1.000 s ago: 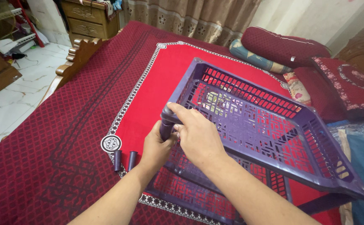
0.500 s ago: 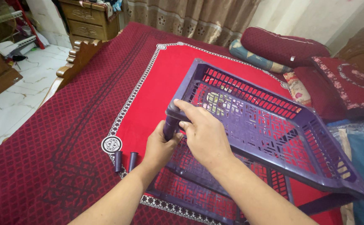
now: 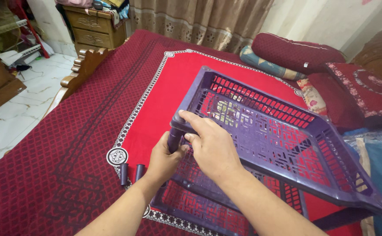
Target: The person disassembles a purple plastic three-tier storage rack on a bed. They remove the vertical support poles one by one and then detach the top basket layer from the remaining frame.
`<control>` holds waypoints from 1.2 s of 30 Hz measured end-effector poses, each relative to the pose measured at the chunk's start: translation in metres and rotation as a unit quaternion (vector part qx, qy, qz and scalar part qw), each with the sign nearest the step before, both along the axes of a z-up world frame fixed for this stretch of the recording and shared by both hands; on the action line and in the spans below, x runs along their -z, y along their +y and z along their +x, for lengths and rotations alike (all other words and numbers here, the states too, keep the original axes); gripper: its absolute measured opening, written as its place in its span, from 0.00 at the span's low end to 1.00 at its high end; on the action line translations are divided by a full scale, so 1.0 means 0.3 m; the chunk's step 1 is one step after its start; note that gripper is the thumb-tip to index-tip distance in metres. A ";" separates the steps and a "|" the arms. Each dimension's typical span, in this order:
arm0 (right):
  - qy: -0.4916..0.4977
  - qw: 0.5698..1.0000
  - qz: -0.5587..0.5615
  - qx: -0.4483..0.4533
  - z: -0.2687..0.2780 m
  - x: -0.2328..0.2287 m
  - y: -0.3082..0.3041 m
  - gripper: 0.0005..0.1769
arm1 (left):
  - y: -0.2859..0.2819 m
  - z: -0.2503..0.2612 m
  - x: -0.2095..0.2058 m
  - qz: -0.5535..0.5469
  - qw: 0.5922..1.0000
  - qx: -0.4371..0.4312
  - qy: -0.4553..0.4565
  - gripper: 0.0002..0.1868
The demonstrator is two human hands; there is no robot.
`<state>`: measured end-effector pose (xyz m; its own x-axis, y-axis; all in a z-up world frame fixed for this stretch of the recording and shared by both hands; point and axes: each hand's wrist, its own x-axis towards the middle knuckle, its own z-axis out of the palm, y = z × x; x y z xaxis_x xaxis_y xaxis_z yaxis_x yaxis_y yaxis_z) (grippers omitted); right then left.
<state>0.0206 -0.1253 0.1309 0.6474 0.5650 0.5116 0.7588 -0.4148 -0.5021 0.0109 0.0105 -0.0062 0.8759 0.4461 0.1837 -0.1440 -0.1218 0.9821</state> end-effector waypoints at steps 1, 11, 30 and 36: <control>-0.009 1.000 0.005 -0.010 0.003 0.000 0.002 0.27 | 0.001 0.002 0.005 0.008 1.000 -0.003 -0.010 0.09; 0.040 0.993 -0.103 -0.031 0.022 -0.003 -0.005 0.34 | 0.067 0.020 0.075 -0.045 0.996 0.042 -0.061 0.11; -0.279 0.944 -0.012 0.174 0.004 0.131 -0.699 0.13 | -0.282 -0.130 -0.333 0.449 0.844 -0.092 -0.281 0.13; -0.276 0.906 0.096 0.307 -0.012 0.184 -0.870 0.29 | -0.560 -0.035 -0.451 0.479 0.814 0.114 -0.309 0.12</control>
